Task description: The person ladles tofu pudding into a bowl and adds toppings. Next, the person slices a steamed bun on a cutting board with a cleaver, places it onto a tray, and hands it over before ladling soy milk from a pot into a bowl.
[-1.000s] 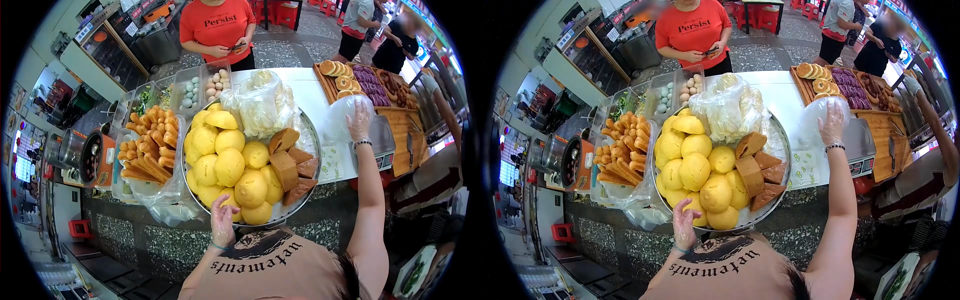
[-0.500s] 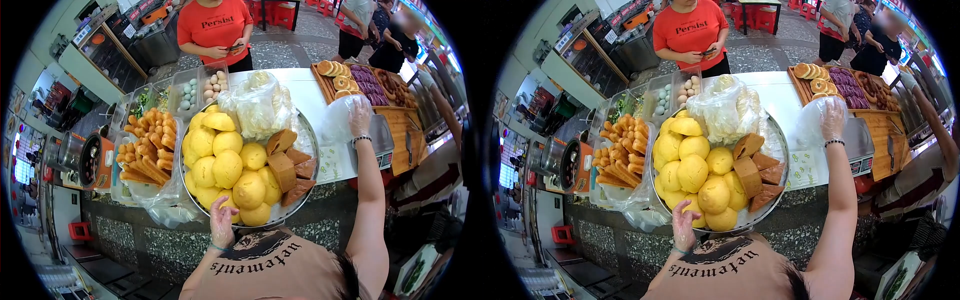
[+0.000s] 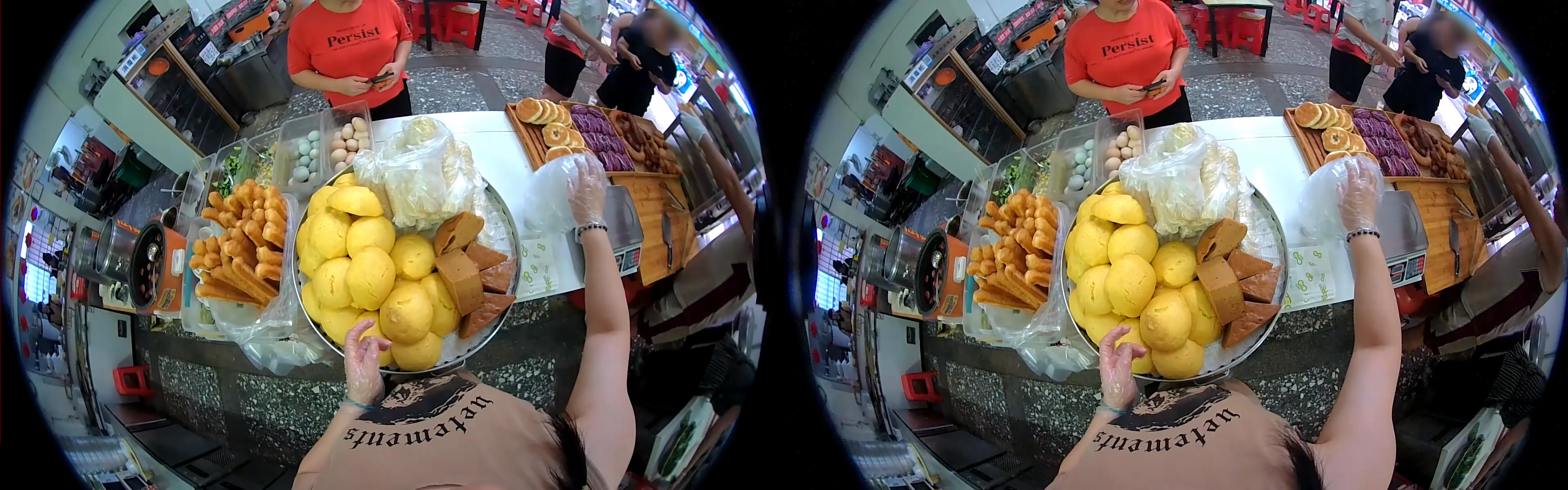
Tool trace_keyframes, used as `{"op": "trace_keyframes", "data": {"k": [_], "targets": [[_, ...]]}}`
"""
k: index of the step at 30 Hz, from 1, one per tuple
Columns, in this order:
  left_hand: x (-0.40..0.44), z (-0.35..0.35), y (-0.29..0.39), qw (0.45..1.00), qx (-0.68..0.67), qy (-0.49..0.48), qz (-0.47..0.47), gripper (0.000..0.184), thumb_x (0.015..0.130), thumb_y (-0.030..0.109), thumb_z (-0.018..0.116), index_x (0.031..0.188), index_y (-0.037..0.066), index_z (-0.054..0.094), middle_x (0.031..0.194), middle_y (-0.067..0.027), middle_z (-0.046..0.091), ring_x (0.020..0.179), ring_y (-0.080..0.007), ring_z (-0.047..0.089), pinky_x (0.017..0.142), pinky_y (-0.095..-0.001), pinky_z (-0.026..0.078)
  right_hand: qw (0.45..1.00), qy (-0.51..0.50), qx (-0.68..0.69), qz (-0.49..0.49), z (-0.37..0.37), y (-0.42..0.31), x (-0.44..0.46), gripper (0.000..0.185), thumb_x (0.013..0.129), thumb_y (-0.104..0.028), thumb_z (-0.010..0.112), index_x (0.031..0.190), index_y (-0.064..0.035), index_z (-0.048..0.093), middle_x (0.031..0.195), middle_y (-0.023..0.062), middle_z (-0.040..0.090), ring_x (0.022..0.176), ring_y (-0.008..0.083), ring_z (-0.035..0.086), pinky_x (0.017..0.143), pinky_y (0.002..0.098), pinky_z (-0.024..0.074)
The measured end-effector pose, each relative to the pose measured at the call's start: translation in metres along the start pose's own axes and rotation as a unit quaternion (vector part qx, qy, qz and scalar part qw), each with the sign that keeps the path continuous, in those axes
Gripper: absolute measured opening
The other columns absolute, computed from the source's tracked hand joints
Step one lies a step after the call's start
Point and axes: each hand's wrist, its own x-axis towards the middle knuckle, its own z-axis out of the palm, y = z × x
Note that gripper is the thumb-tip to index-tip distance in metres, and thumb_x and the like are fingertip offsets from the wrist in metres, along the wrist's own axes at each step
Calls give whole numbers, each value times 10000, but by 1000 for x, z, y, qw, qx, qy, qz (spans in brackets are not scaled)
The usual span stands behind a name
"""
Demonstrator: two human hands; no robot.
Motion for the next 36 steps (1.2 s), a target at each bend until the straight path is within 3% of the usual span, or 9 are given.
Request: {"op": "trace_keyframes", "data": {"k": [16,20,23,26,28,29,33,35,36], "targets": [[4,-4,1,1000,11,-8,-10,344,959,79,474,1291,23,400,1105,-53,534,871,-119,545,849,-288,443,1000,12,21,-7,-11,-13,3,497,784,-109,681,1249,-104,509,1322,128,471,1252,308,406,1080,419,308],[24,-15,2,994,51,-7,94,344,947,102,494,1275,28,423,1131,-82,514,893,-157,547,872,-299,437,985,43,158,-60,-50,-52,-6,390,837,-121,640,1219,-101,564,1291,132,524,1226,314,458,1054,393,345],[75,-30,34,930,301,38,209,322,883,47,534,1198,-5,499,1121,-116,528,1023,-224,536,904,-336,442,961,-6,267,-77,-75,-99,-45,376,836,-123,646,1205,-117,574,1279,143,536,1203,313,489,1022,404,390],[126,-20,61,910,354,-36,214,331,857,107,581,1153,-30,526,1106,-180,546,1004,-287,557,886,-371,457,939,-54,340,-22,-112,-149,-105,328,849,-162,652,1166,-102,595,1282,119,541,1188,292,508,1001,399,418],[147,-19,54,788,530,-134,282,405,836,203,623,1141,-46,529,1100,-228,557,995,-353,557,866,-418,463,941,-58,334,-6,-128,-163,-147,316,844,-147,651,1151,-90,600,1282,139,537,1166,312,524,984,398,429],[155,-21,51,749,593,-198,221,501,800,266,661,1164,-46,515,1102,-259,556,1010,-392,542,871,-446,450,943,-71,324,4,-135,-167,-164,317,840,-132,649,1150,-87,599,1279,154,537,1164,320,526,983,397,427],[151,-12,43,736,614,-229,173,546,781,253,681,1199,-39,486,1109,-256,559,1039,-396,543,904,-437,441,925,-136,350,67,-165,-178,-228,346,819,-74,637,1161,-77,588,1264,194,540,1176,339,521,993,396,409],[151,-8,15,772,505,-242,299,577,771,234,692,1226,-28,454,1137,-263,547,1072,-404,538,937,-429,435,913,-157,358,117,-169,-186,-255,360,802,-46,633,1158,-75,589,1276,191,530,1181,334,520,999,393,402],[156,-12,10,774,505,-244,295,577,771,234,692,1226,-28,454,1137,-263,547,1072,-404,538,937,-429,435,902,-164,372,147,-171,-192,-263,363,796,-38,632,1154,-75,590,1279,189,527,1182,330,520,1001,393,400]]}}
